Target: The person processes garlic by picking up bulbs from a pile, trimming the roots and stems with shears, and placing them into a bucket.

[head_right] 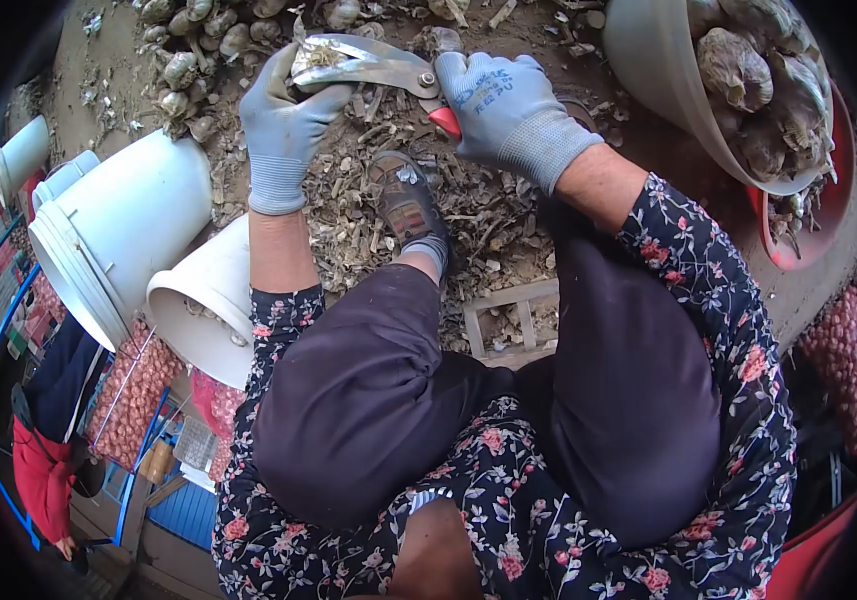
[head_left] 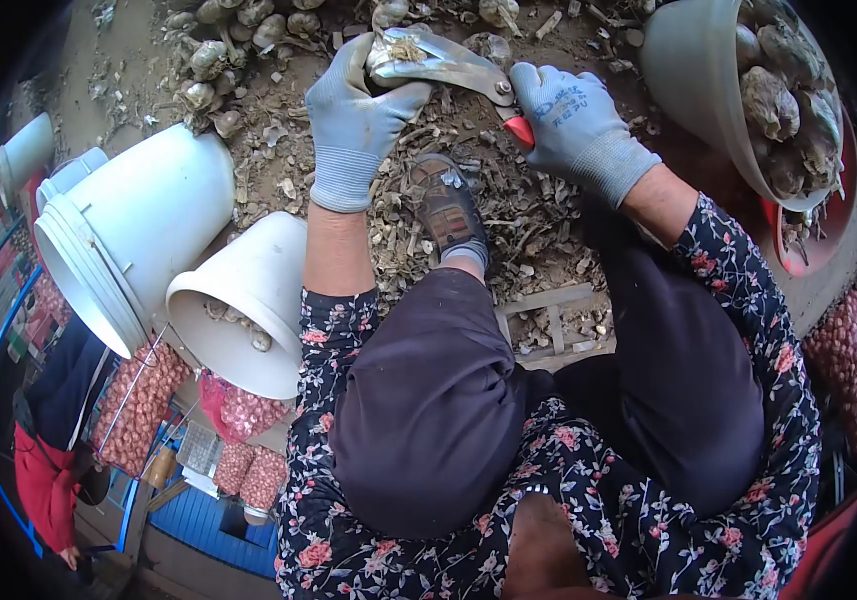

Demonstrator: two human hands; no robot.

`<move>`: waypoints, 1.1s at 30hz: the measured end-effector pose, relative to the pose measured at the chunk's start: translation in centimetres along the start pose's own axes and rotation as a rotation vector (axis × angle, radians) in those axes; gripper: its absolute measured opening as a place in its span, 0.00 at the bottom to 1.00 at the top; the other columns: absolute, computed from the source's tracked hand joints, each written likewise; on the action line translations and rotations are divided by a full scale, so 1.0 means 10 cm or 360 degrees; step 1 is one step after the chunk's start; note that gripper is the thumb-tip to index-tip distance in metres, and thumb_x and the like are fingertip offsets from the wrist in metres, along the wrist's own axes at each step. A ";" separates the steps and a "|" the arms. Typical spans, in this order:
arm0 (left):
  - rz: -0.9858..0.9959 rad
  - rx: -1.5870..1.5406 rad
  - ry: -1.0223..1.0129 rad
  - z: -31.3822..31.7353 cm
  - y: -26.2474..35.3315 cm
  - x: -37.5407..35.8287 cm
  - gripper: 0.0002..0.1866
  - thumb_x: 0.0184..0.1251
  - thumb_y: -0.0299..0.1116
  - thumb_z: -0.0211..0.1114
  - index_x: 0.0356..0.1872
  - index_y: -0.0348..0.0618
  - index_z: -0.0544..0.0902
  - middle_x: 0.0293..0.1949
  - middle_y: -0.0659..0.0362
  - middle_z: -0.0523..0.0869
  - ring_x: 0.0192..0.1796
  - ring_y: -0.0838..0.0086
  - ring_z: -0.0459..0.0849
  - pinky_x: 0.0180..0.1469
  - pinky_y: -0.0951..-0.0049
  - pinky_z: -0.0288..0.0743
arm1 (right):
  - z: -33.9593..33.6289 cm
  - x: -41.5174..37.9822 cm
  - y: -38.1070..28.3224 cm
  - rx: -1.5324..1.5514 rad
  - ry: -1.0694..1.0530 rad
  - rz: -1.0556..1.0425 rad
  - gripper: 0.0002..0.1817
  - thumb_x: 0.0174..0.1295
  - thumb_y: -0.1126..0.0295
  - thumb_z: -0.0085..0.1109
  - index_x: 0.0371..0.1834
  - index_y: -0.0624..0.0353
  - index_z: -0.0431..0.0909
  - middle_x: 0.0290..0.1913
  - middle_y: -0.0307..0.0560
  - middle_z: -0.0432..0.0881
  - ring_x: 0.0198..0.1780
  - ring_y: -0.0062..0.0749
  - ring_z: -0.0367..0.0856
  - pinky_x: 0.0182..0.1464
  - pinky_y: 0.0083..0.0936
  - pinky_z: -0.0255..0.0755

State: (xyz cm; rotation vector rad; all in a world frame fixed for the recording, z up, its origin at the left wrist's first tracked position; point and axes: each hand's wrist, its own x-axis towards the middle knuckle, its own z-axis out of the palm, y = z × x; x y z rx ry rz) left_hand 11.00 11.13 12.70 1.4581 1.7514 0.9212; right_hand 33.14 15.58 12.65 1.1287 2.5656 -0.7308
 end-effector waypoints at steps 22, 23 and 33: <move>-0.0470 -0.0400 -0.0248 -0.04 -0.19 -0.14 0.27 0.48 0.31 0.76 0.52 0.32 0.80 0.41 0.59 0.85 0.40 0.81 0.82 0.45 0.81 0.77 | 0.14 -0.20 0.19 0.0327 -0.0017 0.0002 0.19 0.58 0.61 0.56 0.46 0.61 0.66 0.41 0.60 0.79 0.46 0.53 0.80 0.49 0.43 0.73; -0.0288 -0.0071 -0.0197 -0.03 -0.22 -0.12 0.29 0.47 0.32 0.77 0.52 0.31 0.80 0.42 0.58 0.85 0.40 0.81 0.82 0.45 0.80 0.77 | 0.14 -0.18 0.17 0.0264 0.0028 0.0015 0.19 0.58 0.61 0.57 0.46 0.60 0.66 0.41 0.59 0.79 0.46 0.52 0.80 0.49 0.42 0.73; -0.0506 -0.0910 -0.0057 0.08 -0.16 -0.13 0.27 0.52 0.24 0.72 0.54 0.29 0.73 0.45 0.54 0.83 0.41 0.74 0.84 0.48 0.78 0.77 | 0.22 -0.12 0.16 0.0626 -0.0172 0.0073 0.16 0.58 0.62 0.56 0.40 0.62 0.68 0.37 0.63 0.81 0.42 0.57 0.81 0.45 0.44 0.73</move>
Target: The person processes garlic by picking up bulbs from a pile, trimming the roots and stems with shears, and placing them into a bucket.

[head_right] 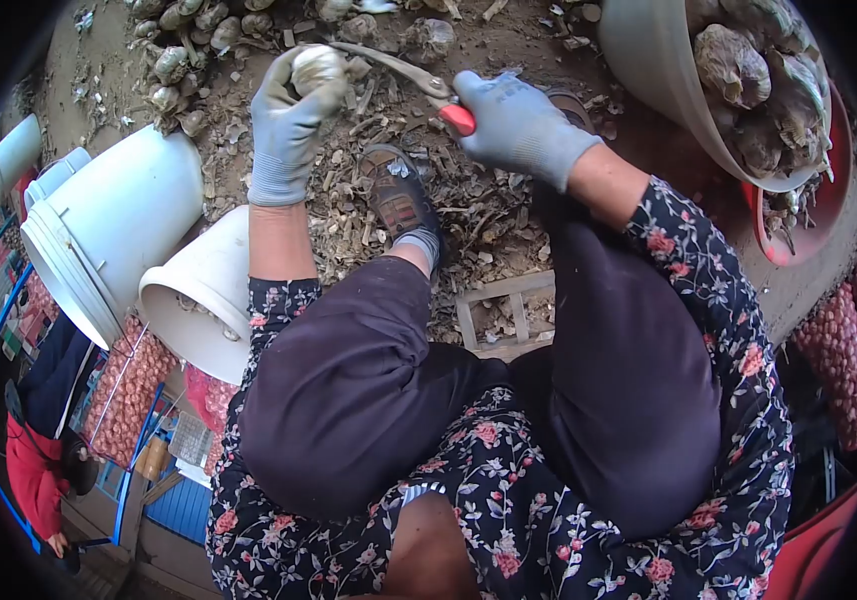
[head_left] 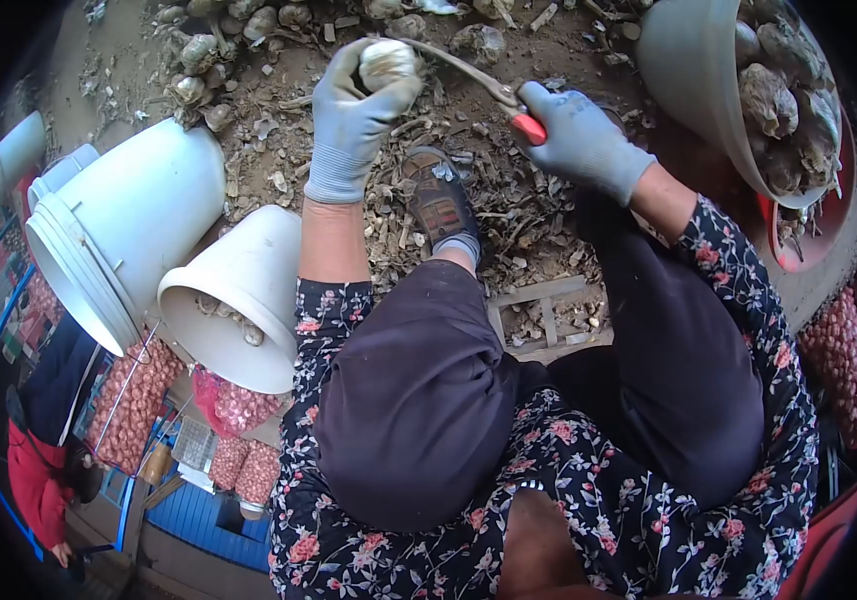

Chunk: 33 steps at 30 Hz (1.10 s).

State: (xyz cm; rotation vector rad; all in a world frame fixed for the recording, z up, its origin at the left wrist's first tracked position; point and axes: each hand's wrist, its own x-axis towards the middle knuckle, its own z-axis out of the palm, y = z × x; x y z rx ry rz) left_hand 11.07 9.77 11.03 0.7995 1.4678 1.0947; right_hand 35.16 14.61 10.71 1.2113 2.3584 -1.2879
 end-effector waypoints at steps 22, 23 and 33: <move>-0.0424 -0.1149 0.0344 -0.45 -0.43 0.40 0.17 0.56 0.32 0.67 0.43 0.32 0.79 0.42 0.50 0.81 0.43 0.63 0.82 0.46 0.58 0.80 | 0.04 -0.07 0.19 0.1525 -0.0588 0.0577 0.15 0.63 0.61 0.59 0.26 0.60 0.71 0.19 0.38 0.74 0.18 0.21 0.72 0.21 0.23 0.67; -0.0526 -0.0521 0.0461 -0.36 -0.33 0.58 0.17 0.58 0.38 0.66 0.39 0.33 0.80 0.39 0.49 0.83 0.41 0.62 0.83 0.48 0.59 0.80 | 0.02 -0.04 0.19 0.1524 -0.0542 0.0563 0.15 0.63 0.61 0.59 0.26 0.60 0.71 0.19 0.39 0.75 0.17 0.21 0.71 0.21 0.23 0.66; -0.0503 0.0970 0.0426 -0.17 -0.48 1.37 0.28 0.51 0.53 0.70 0.28 0.28 0.82 0.26 0.46 0.83 0.28 0.60 0.82 0.35 0.64 0.77 | 0.04 0.16 0.18 0.0670 -0.0225 0.0362 0.21 0.60 0.55 0.61 0.38 0.65 0.72 0.31 0.48 0.77 0.34 0.28 0.76 0.39 0.30 0.71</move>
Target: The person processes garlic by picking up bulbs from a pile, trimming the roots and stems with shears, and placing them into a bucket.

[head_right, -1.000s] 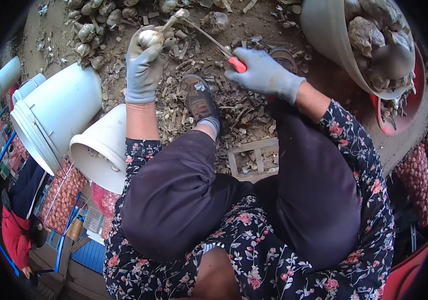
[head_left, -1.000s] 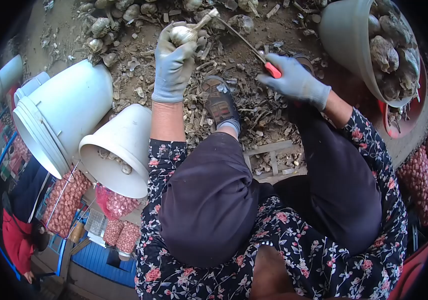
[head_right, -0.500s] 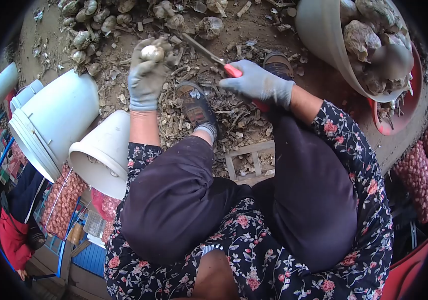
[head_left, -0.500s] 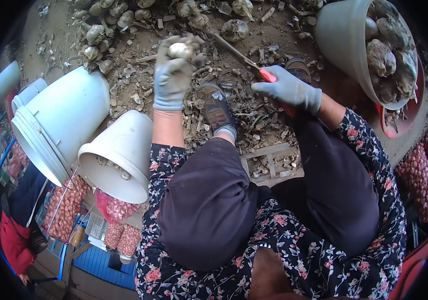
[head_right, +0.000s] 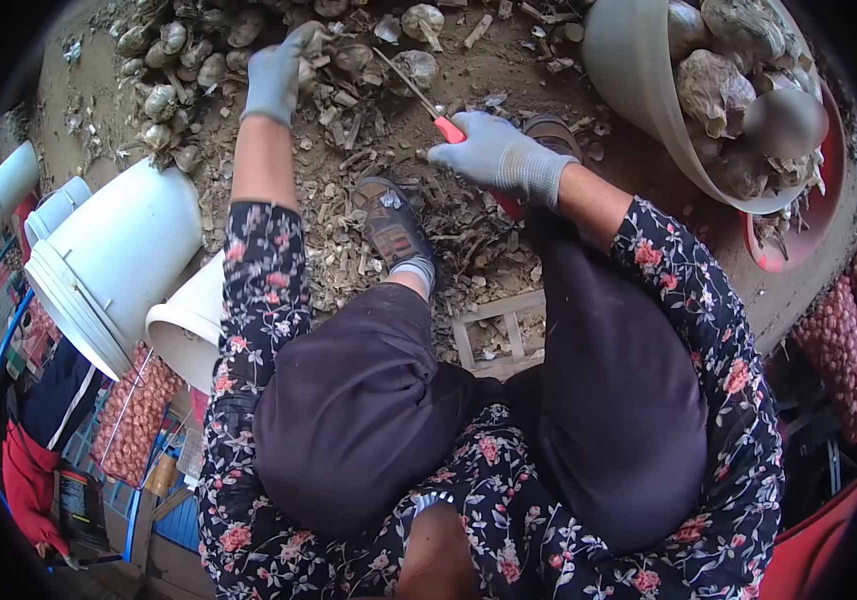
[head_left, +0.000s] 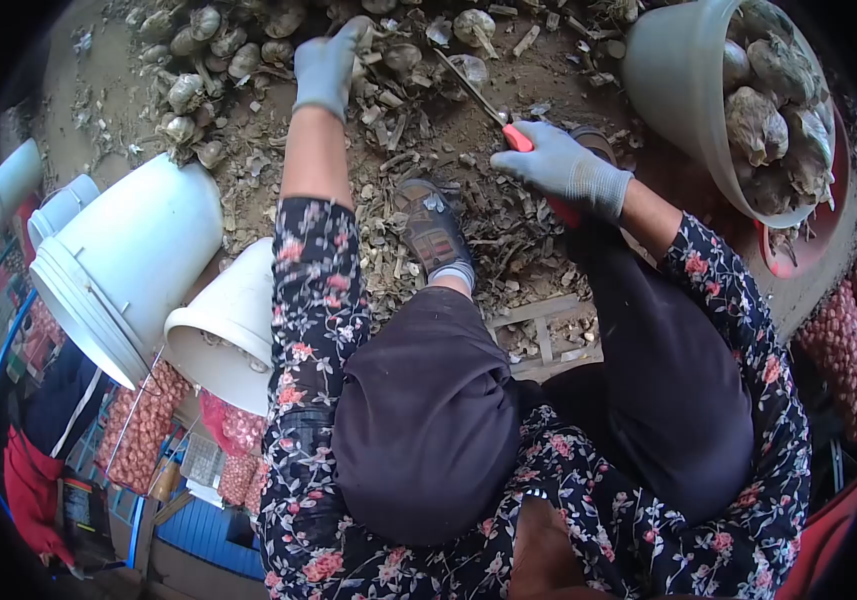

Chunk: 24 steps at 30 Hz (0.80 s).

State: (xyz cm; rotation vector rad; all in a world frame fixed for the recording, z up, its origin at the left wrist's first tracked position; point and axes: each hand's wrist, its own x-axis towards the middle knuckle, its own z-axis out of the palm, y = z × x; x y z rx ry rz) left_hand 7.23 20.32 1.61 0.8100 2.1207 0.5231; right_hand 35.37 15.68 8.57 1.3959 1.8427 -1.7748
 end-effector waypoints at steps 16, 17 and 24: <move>-0.0085 -0.0487 0.0020 -0.41 -0.07 -1.11 0.21 0.59 0.45 0.68 0.39 0.33 0.83 0.32 0.53 0.86 0.27 0.72 0.84 0.25 0.73 0.78 | 0.23 0.00 0.00 -0.0248 0.0332 -0.0396 0.19 0.60 0.57 0.58 0.36 0.65 0.71 0.33 0.63 0.79 0.38 0.59 0.78 0.43 0.40 0.71; -0.0019 -0.0018 0.0081 -0.50 -0.16 -1.08 0.23 0.56 0.47 0.70 0.43 0.35 0.83 0.34 0.50 0.86 0.30 0.66 0.86 0.31 0.68 0.80 | 0.21 0.01 0.03 -0.0252 0.0331 -0.0403 0.19 0.60 0.57 0.58 0.36 0.65 0.71 0.33 0.63 0.79 0.38 0.59 0.78 0.43 0.40 0.71; 0.0293 0.0902 0.0020 -0.34 -1.15 -0.91 0.35 0.48 0.49 0.72 0.59 0.47 0.76 0.52 0.42 0.81 0.54 0.50 0.80 0.57 0.59 0.72 | 0.20 0.04 0.04 -0.0283 -0.0147 0.0025 0.24 0.56 0.51 0.57 0.38 0.67 0.76 0.39 0.65 0.81 0.47 0.55 0.80 0.51 0.39 0.71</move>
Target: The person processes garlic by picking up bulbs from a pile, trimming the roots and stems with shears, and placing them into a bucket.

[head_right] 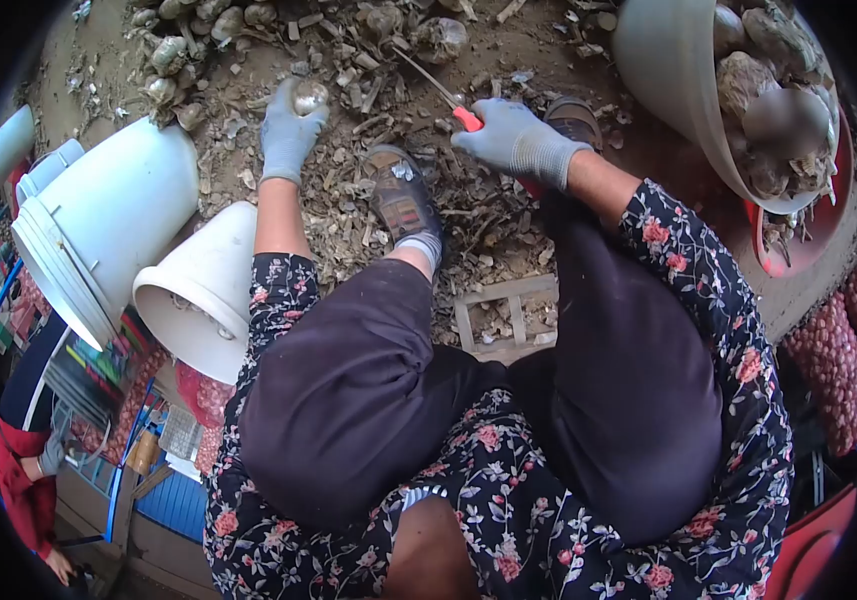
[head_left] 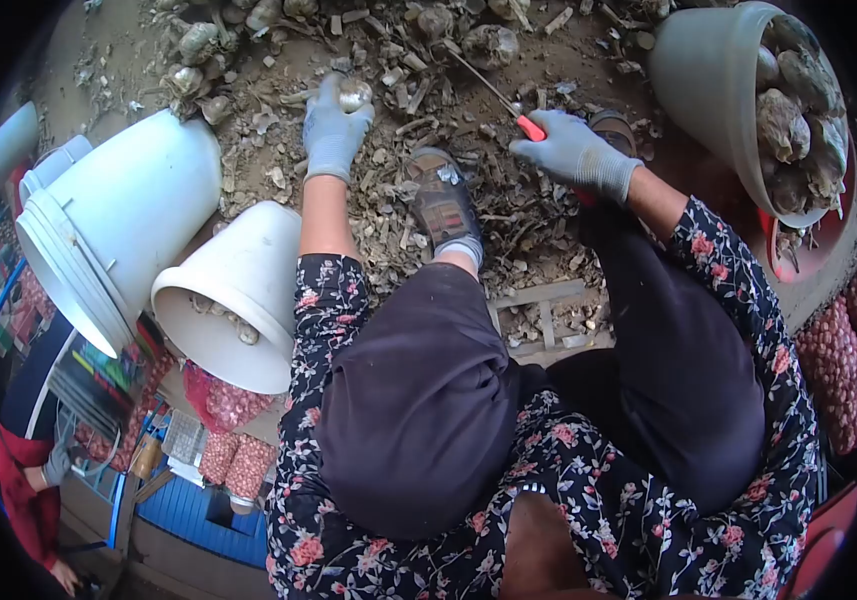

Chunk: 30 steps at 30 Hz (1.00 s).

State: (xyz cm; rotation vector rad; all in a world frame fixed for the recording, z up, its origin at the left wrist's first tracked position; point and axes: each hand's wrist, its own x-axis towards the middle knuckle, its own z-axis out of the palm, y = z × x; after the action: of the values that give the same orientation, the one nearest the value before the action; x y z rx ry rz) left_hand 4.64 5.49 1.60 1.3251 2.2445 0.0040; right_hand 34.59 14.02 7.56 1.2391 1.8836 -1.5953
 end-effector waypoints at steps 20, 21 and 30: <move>0.0202 -0.1650 -0.0026 -0.34 0.64 -0.40 0.33 0.45 0.33 0.74 0.53 0.30 0.72 0.41 0.53 0.83 0.41 0.74 0.83 0.46 0.75 0.78 | -0.03 -0.12 -0.33 -0.0987 0.0445 -0.0276 0.25 0.60 0.54 0.57 0.52 0.58 0.66 0.46 0.57 0.78 0.51 0.50 0.79 0.54 0.45 0.68; 0.0329 -0.1522 -0.0017 -0.38 0.67 -0.40 0.33 0.45 0.34 0.75 0.53 0.31 0.73 0.41 0.54 0.84 0.42 0.74 0.83 0.46 0.75 0.78 | -0.04 -0.13 -0.35 -0.1012 0.0468 -0.0300 0.25 0.60 0.54 0.57 0.53 0.58 0.65 0.46 0.56 0.78 0.51 0.50 0.79 0.54 0.46 0.67; 0.0431 -0.1154 0.0010 -0.48 0.82 -0.44 0.29 0.47 0.26 0.71 0.55 0.34 0.74 0.44 0.59 0.82 0.44 0.78 0.81 0.48 0.77 0.76 | -0.11 -0.24 -0.43 -0.1083 0.0352 -0.0261 0.25 0.60 0.53 0.55 0.52 0.59 0.66 0.45 0.57 0.79 0.50 0.49 0.80 0.54 0.46 0.68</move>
State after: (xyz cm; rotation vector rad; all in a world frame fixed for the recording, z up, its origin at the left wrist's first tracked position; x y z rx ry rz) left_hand 10.83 7.43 9.79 1.1813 1.7699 0.8323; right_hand 32.73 14.29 12.19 0.9924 2.4245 -0.7645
